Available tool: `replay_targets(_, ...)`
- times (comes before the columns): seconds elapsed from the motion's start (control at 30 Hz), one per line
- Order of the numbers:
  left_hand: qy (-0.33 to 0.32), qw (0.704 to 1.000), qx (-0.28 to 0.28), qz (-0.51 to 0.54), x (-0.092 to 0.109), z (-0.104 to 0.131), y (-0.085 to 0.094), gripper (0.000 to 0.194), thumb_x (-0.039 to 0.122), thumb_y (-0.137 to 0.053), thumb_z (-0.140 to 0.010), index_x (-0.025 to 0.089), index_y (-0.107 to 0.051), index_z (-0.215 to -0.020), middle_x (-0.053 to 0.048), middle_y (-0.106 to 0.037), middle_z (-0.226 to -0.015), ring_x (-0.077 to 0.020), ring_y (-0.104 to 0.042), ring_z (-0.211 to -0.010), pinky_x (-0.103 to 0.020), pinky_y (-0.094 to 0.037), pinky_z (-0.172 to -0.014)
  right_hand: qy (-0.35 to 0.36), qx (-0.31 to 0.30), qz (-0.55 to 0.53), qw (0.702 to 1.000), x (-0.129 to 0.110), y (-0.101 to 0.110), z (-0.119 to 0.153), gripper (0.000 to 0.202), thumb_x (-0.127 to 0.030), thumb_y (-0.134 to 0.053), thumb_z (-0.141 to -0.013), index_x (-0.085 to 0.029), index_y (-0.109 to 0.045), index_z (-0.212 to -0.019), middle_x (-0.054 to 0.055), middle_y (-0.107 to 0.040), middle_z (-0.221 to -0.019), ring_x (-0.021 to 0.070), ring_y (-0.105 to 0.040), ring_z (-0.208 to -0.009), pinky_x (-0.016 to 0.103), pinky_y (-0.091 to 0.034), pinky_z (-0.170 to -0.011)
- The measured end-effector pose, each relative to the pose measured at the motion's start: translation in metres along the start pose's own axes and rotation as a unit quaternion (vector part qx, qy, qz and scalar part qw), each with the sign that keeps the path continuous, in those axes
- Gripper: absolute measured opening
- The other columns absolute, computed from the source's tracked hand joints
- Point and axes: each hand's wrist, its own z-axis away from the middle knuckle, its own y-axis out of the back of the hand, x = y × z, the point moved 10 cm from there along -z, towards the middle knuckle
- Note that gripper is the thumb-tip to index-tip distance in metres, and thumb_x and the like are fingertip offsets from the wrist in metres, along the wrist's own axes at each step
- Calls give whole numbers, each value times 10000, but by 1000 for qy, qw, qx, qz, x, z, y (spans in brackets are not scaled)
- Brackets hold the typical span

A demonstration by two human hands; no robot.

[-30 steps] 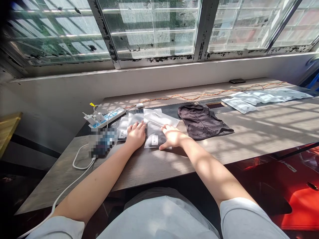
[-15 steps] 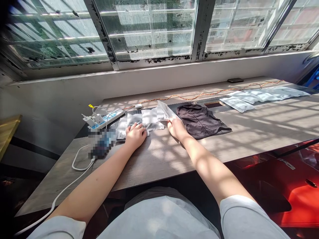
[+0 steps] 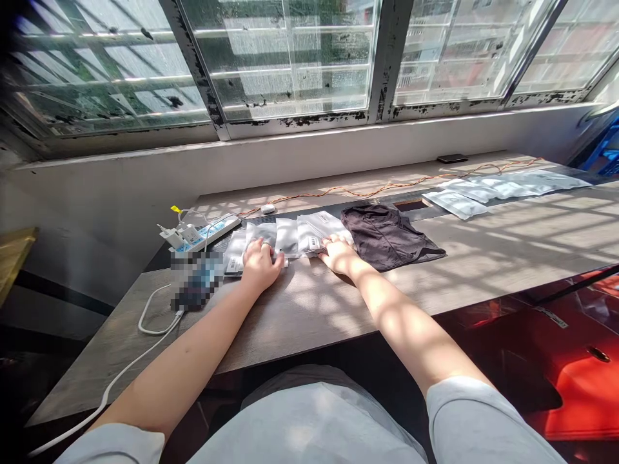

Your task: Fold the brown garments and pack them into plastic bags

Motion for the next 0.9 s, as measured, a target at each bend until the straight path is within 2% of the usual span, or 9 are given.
replay_targets(0.2,23,999,-34,13,-6,-6,-3,209,314,-584,-975,203,-676,-823,-172,-599,-1509,-394,-422,-1504,-580,-320,-1248,-5,-31,10,999,3,-5,-2,706,-528,-525,-1043,-220,-434,-1672,154,-355,-1715,403,-330,-1554,489,-280,-1261)
replay_targets(0.33,44,996,-31,69,-10,-9,7,227,203,-562,-897,230,-584,-672,-107,-708,-1295,-320,-565,-1317,-475,-435,-1158,14,-57,-6,998,-2,-6,3,746,-684,-446,-1039,-353,-355,-1701,144,-332,-1721,418,-273,-1576,562,-238,-1254)
replay_targets(0.43,57,994,-28,90,-11,-7,16,218,166,-575,-826,235,-529,-624,-95,-714,-1211,-293,-595,-1231,-429,-484,-1093,16,-78,-24,997,-7,-4,12,708,-715,-313,-1063,-392,-362,-1691,130,-291,-1743,404,-199,-1603,588,-195,-1259)
replay_targets(0.5,75,995,-10,65,-13,-3,25,141,213,-608,-843,231,-585,-705,-105,-696,-1251,-323,-569,-1272,-492,-442,-1141,12,-72,-52,996,-12,1,17,681,-688,-233,-1085,-400,-367,-1688,110,-273,-1754,379,-186,-1608,588,-180,-1265)
replay_targets(0.57,98,995,16,28,-17,2,35,100,311,-635,-895,222,-675,-915,-140,-671,-1305,-368,-524,-1342,-577,-352,-1208,-10,-44,-80,996,-14,9,19,655,-639,-198,-1105,-392,-382,-1682,92,-283,-1752,358,-216,-1594,565,-188,-1269)
replay_targets(0.63,113,993,32,-1,-20,5,42,342,393,-608,-954,183,-680,-1214,-197,-620,-1402,-410,-441,-1443,-628,-270,-1245,-31,-5,-90,995,-15,16,19,629,-603,-233,-1111,-376,-414,-1669,75,-282,-1754,347,-239,-1582,530,-198,-1276)
replay_targets(0.7,126,992,18,-24,-25,6,40,536,429,-559,-996,137,-592,-1445,-246,-538,-1522,-451,-348,-1517,-664,-246,-1240,-23,24,-85,996,-20,18,15,620,-597,-293,-1104,-360,-439,-1658,59,-236,-1776,335,-198,-1602,497,-176,-1290)
replay_targets(0.77,135,990,-20,-48,-30,6,33,613,455,-523,-1015,132,-542,-1536,-258,-488,-1587,-483,-322,-1529,-689,-251,-1220,10,25,-73,997,-29,14,9,644,-619,-333,-1091,-347,-425,-1668,52,-175,-1799,327,-104,-1640,491,-119,-1309)
replay_targets(0.9,141,984,-75,-80,-34,6,22,589,488,-473,-1032,178,-595,-1517,-213,-534,-1572,-464,-378,-1500,-647,-286,-1213,51,-56,-61,995,-39,-13,0,705,-663,-320,-1078,-359,-312,-1713,56,-98,-1814,346,-12,-1664,571,-42,-1307)
